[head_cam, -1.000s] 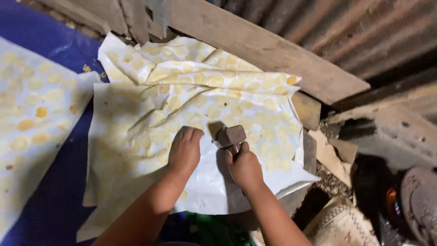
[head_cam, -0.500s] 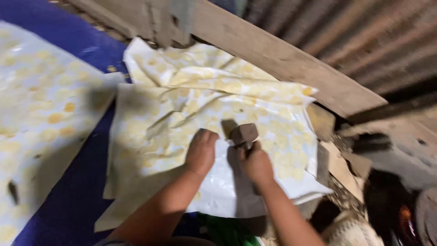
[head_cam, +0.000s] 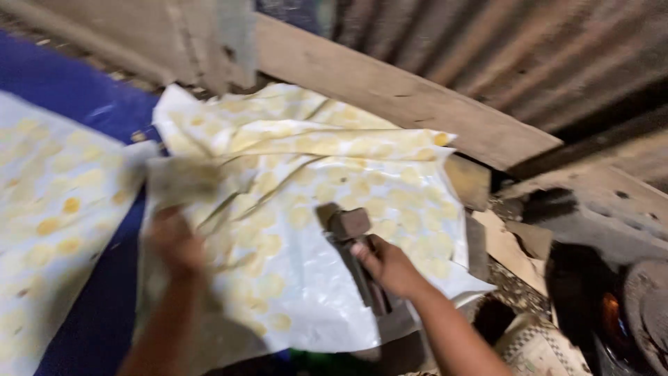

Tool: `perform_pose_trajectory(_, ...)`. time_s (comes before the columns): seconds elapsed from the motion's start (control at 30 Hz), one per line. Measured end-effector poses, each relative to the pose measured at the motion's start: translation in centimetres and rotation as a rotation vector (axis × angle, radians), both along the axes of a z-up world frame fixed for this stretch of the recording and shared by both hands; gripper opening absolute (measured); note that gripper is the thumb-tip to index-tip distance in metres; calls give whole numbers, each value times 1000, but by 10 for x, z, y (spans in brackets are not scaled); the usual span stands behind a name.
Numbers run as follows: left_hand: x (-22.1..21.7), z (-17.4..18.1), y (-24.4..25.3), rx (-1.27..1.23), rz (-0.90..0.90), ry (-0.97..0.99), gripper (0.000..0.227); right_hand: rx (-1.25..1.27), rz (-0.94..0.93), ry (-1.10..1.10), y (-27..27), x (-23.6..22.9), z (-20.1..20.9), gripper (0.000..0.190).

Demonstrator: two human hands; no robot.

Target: Cracking nut shells with a wooden mallet and extracting kernels by hand.

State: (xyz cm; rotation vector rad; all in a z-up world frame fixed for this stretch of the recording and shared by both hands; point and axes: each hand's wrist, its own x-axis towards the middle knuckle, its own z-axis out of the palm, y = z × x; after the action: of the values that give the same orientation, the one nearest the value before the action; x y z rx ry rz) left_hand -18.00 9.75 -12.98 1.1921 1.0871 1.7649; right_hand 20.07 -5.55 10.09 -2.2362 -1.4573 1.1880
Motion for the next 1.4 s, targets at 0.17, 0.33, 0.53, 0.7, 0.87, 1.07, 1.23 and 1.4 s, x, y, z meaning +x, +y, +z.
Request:
perform_pose_trajectory(0.17, -69, -33, -23, -249, 461, 1278, 45, 416, -379, 91, 47, 173, -67, 29)
perform_pose_trajectory(0.33, -66, -35, -28, -124, 419, 1222, 28, 310, -741, 309, 96, 227, -80, 72)
perform_pose_trajectory(0.53, -116, -100, 8, -522, 487, 1055, 50, 383, -963, 290, 108, 241, -100, 28)
perform_pose_trajectory(0.7, -119, -80, 47, -358, 475, 673, 54, 606, -1071, 510, 76, 240, -82, 19)
perform_pose_trajectory(0.87, -127, -19, 101, -462, 317, 222, 32, 642, -1055, 611, 32, 236, -86, 18)
perform_pose_trajectory(1.07, -108, 73, 106, -507, 342, -81, 35, 646, -1258, 707, 12, 220, -88, 21)
perform_pose_trajectory(1.23, -41, 102, 51, -166, 721, 932, 20, 782, -963, 178, -34, 168, -111, 32)
perform_pose_trajectory(1.4, 117, 195, -76, 287, -107, 1006, 61, 168, -213, -127, -34, -54, 4, 83)
